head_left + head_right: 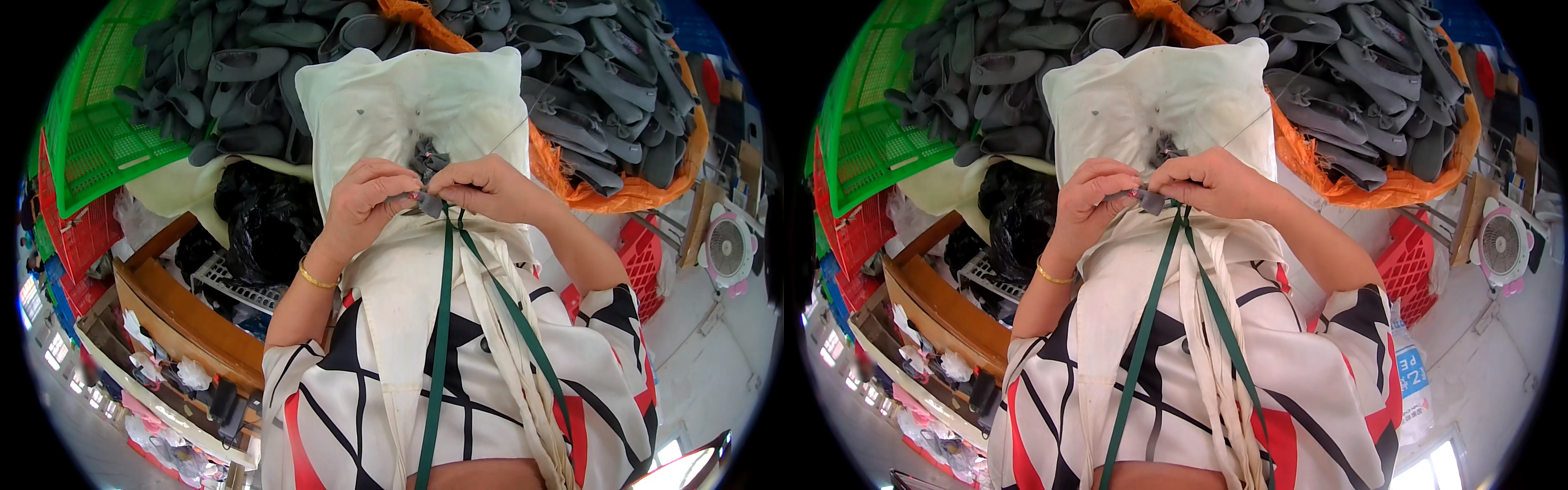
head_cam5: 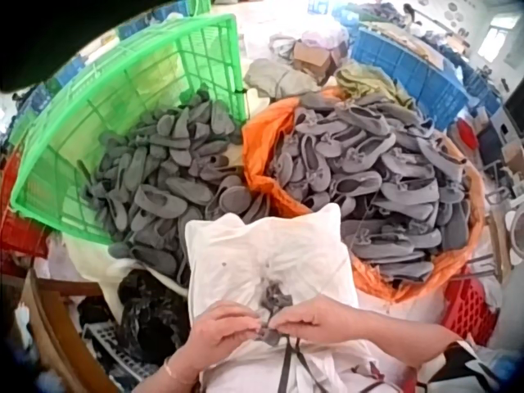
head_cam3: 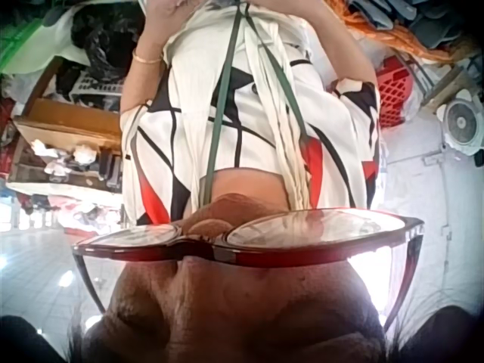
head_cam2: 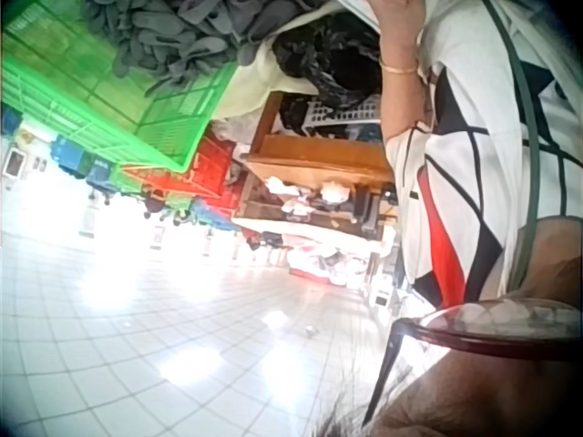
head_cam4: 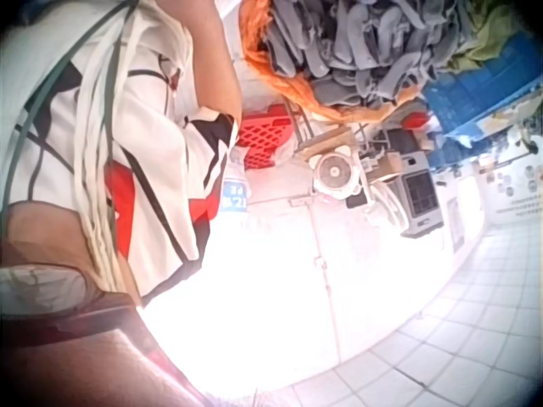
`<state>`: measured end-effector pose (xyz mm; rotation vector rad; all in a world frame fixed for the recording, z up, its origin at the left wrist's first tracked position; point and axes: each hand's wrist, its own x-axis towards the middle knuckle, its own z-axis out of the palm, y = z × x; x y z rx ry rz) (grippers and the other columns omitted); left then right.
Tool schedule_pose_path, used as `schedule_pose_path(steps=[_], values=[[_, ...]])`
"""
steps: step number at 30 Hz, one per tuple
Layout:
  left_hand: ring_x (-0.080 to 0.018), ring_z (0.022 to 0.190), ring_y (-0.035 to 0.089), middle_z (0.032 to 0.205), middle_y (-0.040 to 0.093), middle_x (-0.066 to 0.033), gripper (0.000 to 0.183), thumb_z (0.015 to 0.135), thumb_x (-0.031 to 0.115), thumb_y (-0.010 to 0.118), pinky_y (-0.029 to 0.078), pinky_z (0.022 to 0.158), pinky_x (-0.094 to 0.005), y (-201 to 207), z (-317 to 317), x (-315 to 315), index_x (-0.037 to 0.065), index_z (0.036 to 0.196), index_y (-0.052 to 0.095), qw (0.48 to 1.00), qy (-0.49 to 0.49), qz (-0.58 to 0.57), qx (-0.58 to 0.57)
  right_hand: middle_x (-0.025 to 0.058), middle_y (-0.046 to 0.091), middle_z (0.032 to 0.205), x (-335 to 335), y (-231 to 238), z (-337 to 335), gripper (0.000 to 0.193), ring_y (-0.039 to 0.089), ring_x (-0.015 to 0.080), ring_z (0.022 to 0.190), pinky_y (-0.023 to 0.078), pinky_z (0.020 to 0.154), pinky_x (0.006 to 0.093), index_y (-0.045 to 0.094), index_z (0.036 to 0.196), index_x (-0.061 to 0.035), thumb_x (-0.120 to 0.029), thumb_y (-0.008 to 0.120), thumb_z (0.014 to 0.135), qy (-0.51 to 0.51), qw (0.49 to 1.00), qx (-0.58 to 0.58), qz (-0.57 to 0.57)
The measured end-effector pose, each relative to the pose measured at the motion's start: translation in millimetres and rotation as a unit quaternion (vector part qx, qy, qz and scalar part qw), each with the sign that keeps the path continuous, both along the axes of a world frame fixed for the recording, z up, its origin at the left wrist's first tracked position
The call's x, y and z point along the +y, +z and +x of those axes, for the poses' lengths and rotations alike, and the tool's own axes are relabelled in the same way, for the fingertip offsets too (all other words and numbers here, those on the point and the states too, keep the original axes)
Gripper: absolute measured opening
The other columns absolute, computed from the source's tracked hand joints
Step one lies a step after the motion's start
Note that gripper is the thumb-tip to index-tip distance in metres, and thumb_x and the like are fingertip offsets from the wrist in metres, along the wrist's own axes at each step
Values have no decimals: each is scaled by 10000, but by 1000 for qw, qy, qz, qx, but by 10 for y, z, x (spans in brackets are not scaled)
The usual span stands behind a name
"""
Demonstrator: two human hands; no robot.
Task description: The person is sewing a grey slip-on shoe using a needle and thread. They repeatedly insert the needle into the shoe's upper fabric and pull the thread through to secure the material. The task is performed by hand while the shoe rests on a white cloth on the person's lap.
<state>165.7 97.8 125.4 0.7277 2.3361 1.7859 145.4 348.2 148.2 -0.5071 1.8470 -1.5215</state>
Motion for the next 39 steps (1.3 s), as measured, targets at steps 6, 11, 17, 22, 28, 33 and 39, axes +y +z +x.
schedule_pose_path(steps=[6, 11, 17, 22, 28, 33, 39], values=[[-200, 960, 638, 1032, 694, -73, 257, 813, -38, 751, 513, 822, -297, -81, 163, 18, 57, 1050, 723, 990, 17, 76, -114, -5, 660, 888, -56, -17, 73, 132, 560, 88, 781, 472, 722, 241, 661, 1100, -55, -75, 599, 985, -4, 996, -91, 0], [-206, 902, 650, 961, 712, -52, 218, 802, 3, 772, 521, 770, -303, -137, 216, 64, 72, 1005, 735, 987, 32, 109, -113, -26, 611, 829, -106, -85, 166, 79, 523, 69, 722, 454, 658, 234, 642, 1038, -59, -100, 588, 999, -29, 993, -111, 1], [-181, 868, 643, 931, 699, -55, 213, 812, 11, 773, 504, 763, -280, -79, 201, 78, 65, 1013, 725, 989, 29, 97, -107, -30, 589, 806, -129, 91, 127, 79, 506, 60, 684, 446, 622, 229, 638, 1020, -61, -115, 584, 1003, -40, 982, -180, 34], [-143, 855, 632, 936, 687, -45, 199, 827, 11, 770, 492, 767, -264, -88, 250, 68, 55, 1015, 723, 971, 45, 128, -199, -24, 627, 857, -61, 41, 100, 109, 531, 58, 723, 461, 666, 228, 659, 1068, -51, -96, 585, 1000, -21, 986, -166, 11], [-136, 852, 628, 940, 687, -38, 194, 825, -4, 767, 491, 768, -259, -83, 244, 68, 57, 1005, 729, 966, 35, 151, -206, -19, 667, 900, -24, -74, 136, 143, 566, 70, 828, 476, 783, 230, 666, 1109, -32, -69, 589, 995, -10, 993, -109, -34], [-140, 853, 632, 944, 699, -41, 198, 818, -19, 767, 493, 760, -262, -120, 253, 57, 59, 997, 731, 965, 25, 163, -204, -27, 645, 833, -57, -40, 127, 111, 545, 50, 731, 462, 674, 217, 665, 1060, -36, -84, 586, 998, -12, 994, -110, -19], [-165, 837, 636, 907, 709, -35, 189, 804, -14, 775, 495, 748, -273, -74, 236, 57, 63, 971, 733, 976, 17, 132, -172, -28, 619, 789, -123, 80, 132, 96, 537, 49, 639, 454, 585, 220, 656, 1023, -49, -113, 588, 1000, -34, 979, -201, 13]])
